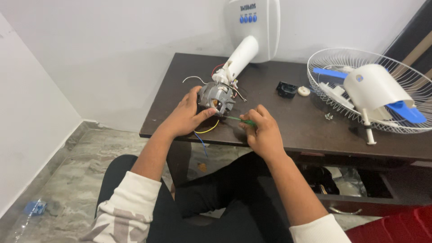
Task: The person uses a screwdriver to adjust and tighten components on the exposed motor of a disassembled electric fan. They hold the motor housing with one hand while turning the screwdriver with the other, working on the internal wiring and mechanical parts.
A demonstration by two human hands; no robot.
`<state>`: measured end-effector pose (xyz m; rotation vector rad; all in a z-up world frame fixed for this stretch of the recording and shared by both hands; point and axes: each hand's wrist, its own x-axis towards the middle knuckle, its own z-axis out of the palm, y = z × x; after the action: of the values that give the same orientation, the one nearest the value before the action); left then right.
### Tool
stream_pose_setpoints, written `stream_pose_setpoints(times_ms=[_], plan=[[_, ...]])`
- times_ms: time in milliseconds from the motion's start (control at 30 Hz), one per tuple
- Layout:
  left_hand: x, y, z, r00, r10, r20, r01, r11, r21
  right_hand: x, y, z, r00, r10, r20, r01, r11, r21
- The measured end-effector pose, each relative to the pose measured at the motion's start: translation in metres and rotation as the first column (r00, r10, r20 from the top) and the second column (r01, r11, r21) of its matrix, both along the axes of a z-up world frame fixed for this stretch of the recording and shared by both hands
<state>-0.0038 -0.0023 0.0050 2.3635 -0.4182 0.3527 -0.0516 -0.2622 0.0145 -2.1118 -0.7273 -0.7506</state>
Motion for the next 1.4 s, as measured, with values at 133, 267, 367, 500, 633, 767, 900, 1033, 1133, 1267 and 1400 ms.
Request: stream_pose_setpoints(times_ms=[133, 267, 367, 500, 633, 767, 900, 1033, 1133, 1267, 1400], plan=[[-0.002, 0.000, 0.000, 1.000, 0.002, -0.019, -0.002, 1.000, -0.021, 0.001, 0.002, 0.003, 0.990, -0.102, -0.101, 0.094, 0.993, -0.074], [-0.002, 0.000, 0.001, 1.000, -0.006, 0.000, 0.006, 1.000, -0.021, 0.003, 0.005, 0.001, 0.972, -0.169, -0.165, 0.155, 0.983, -0.097], [0.000, 0.000, 0.003, 1.000, 0.005, -0.016, -0.006, 1.000, -0.008, 0.004, 0.004, 0.001, 0.996, -0.087, 0.001, 0.087, 0.992, -0.093], [-0.001, -0.001, 0.001, 0.999, 0.015, -0.033, -0.016, 1.000, -0.014, 0.002, 0.002, 0.001, 0.996, -0.085, -0.002, 0.085, 0.995, -0.054], [-0.001, 0.000, 0.001, 1.000, 0.000, -0.004, 0.000, 1.000, -0.005, 0.003, 0.004, 0.005, 0.999, -0.033, -0.022, 0.033, 0.999, 0.034], [-0.002, 0.000, 0.001, 1.000, 0.004, -0.022, -0.004, 1.000, -0.015, 0.004, 0.005, 0.008, 0.999, -0.029, -0.016, 0.029, 1.000, 0.008], [-0.003, 0.000, 0.004, 0.999, 0.010, -0.030, -0.010, 1.000, -0.025, 0.001, 0.006, 0.007, 0.996, 0.001, 0.085, 0.005, 0.998, -0.065], [-0.002, -0.001, 0.003, 1.000, 0.020, -0.020, -0.021, 1.000, -0.004, -0.003, 0.001, 0.006, 0.994, -0.094, -0.051, 0.081, 0.973, -0.214], [-0.001, 0.000, 0.001, 0.997, 0.029, -0.078, -0.030, 0.999, -0.014, 0.001, 0.002, 0.011, 0.931, -0.271, -0.245, 0.171, 0.917, -0.361], [0.001, 0.000, 0.001, 0.999, 0.017, -0.037, -0.018, 1.000, -0.014, 0.004, 0.005, 0.017, 0.939, -0.210, -0.272, 0.155, 0.965, -0.210], [0.003, -0.001, 0.000, 0.998, 0.029, -0.050, -0.029, 1.000, -0.001, -0.003, 0.009, 0.015, 0.987, -0.103, 0.127, 0.132, 0.961, -0.242]])
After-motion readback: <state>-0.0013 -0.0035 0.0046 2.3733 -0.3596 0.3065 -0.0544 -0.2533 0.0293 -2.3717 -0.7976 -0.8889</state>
